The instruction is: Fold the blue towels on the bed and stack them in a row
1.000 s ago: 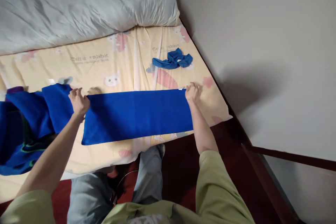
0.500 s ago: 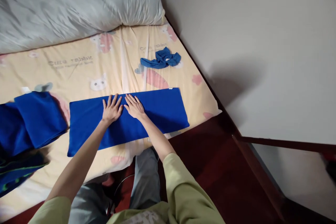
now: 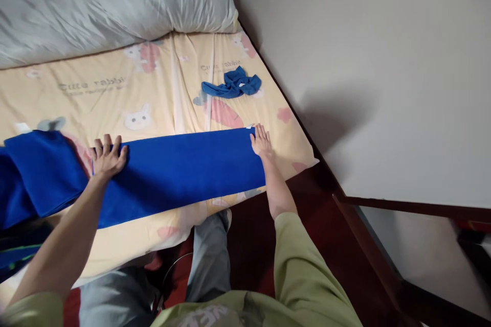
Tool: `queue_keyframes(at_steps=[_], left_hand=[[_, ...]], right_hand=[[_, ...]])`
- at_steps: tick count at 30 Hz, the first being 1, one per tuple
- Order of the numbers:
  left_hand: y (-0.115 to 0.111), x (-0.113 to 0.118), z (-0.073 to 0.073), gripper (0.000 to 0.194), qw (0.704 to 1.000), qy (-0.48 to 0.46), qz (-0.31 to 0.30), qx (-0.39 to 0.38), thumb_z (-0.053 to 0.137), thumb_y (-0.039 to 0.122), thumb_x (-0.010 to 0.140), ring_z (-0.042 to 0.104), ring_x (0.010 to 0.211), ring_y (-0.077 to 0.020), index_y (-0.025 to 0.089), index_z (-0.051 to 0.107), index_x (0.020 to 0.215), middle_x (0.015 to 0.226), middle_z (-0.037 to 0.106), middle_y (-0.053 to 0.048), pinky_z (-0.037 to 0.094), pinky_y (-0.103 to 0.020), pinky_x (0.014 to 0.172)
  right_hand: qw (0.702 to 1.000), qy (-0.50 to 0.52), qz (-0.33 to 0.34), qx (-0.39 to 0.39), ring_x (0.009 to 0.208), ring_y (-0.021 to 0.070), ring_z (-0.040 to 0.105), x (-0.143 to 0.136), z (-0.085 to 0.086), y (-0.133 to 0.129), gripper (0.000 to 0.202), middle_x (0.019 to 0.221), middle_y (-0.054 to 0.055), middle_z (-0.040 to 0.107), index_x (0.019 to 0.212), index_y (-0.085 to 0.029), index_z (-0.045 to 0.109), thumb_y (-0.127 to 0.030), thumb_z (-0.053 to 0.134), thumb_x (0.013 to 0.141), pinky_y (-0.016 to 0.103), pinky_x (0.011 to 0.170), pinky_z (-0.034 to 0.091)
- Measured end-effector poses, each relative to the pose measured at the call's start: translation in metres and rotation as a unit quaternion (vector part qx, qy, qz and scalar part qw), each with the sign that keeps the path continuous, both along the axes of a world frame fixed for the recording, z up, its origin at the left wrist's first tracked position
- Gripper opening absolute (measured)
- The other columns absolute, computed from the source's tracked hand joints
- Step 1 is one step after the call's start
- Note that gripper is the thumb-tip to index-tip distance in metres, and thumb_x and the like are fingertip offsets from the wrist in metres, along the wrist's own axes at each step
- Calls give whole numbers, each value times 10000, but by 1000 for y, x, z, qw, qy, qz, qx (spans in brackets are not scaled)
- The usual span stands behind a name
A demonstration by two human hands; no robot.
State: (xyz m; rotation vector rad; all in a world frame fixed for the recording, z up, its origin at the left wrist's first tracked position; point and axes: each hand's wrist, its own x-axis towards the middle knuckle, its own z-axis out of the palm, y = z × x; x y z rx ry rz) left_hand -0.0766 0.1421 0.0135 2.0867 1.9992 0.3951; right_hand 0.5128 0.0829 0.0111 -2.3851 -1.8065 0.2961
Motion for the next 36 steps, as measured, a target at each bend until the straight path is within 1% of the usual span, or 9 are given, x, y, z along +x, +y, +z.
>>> queue_keyframes(at_steps=[3, 6, 10, 13, 16, 21, 25, 28, 36], left_hand=[[-18, 19, 12, 689, 1000, -10, -11, 23, 352, 485, 1063, -10, 1584, -448, 64, 334, 1608, 1734, 106, -184, 7, -719, 1236], [-62, 76, 20, 663, 995, -20, -88, 46, 322, 424, 1064, -65, 1608, -373, 102, 284, 1642, 1748, 65, -141, 1, -648, 1281], [-134, 155, 11, 679, 978, -45, -201, -10, 312, 347, 1036, 26, 1620, -304, 160, 197, 1679, 1741, 137, -99, 68, -577, 1314], [-167, 166, 0, 685, 978, -54, -199, -29, 314, 337, 1028, 69, 1617, -302, 182, 188, 1682, 1736, 157, -99, 84, -572, 1313], [-178, 133, -3, 648, 990, -42, -137, -18, 323, 404, 1045, 44, 1619, -306, 251, 254, 1671, 1748, 101, -63, 75, -589, 1307], [-194, 47, 8, 685, 1000, -24, 3, -6, 364, 454, 1028, 36, 1613, -362, 246, 250, 1671, 1751, 88, -95, 71, -657, 1280], [-209, 5, 7, 735, 996, -13, 82, -10, 375, 468, 1006, 48, 1607, -395, 153, 268, 1662, 1743, 85, -156, 63, -632, 1291], [-212, -5, 2, 745, 994, -7, 109, -11, 304, 513, 1025, 39, 1613, -361, 112, 283, 1652, 1745, 81, -160, 40, -552, 1313], [-211, -7, -4, 740, 993, -1, 116, -6, 274, 525, 1039, 43, 1619, -326, 107, 286, 1649, 1747, 90, -148, 38, -508, 1314]], right_hand=[[998, -18, -7, 53, 1624, 267, 30, -41, 11, -2, 631, 1729, 182, 141, 1611, 19, 264, -372, 282, 1116, 548, 1307, -37], [993, 21, 78, 84, 1631, 299, 21, -132, 22, -24, 640, 1730, 140, 184, 1629, -34, 295, -384, 252, 1095, 581, 1310, -35], [970, 113, 213, 38, 1632, 234, 24, -257, 20, -76, 634, 1734, 18, 177, 1679, -168, 202, -315, 275, 1067, 521, 1335, 27], [962, 138, 236, 19, 1625, 179, 90, -292, 6, -104, 651, 1720, -26, 220, 1693, -242, 107, -274, 261, 1061, 467, 1341, 74], [970, 133, 202, 26, 1624, 194, 118, -262, -1, -116, 655, 1723, 0, 199, 1691, -244, 121, -406, 293, 1080, 483, 1339, 73], [994, 79, 75, 5, 1627, 244, 104, -137, 2, -140, 679, 1736, 80, 156, 1663, -130, 248, -486, 239, 1085, 498, 1333, 56], [999, 24, -27, 6, 1626, 230, 116, -56, -5, -165, 695, 1738, 106, 159, 1665, -90, 203, -475, 154, 1089, 487, 1329, 74], [999, -2, -41, 21, 1624, 203, 124, -35, -14, -175, 697, 1738, 105, 175, 1668, -90, 183, -469, 104, 1089, 465, 1325, 66], [998, 4, -43, 41, 1619, 213, 138, -36, -23, -173, 708, 1728, 134, 213, 1653, -56, 217, -468, 135, 1083, 470, 1319, 59]])
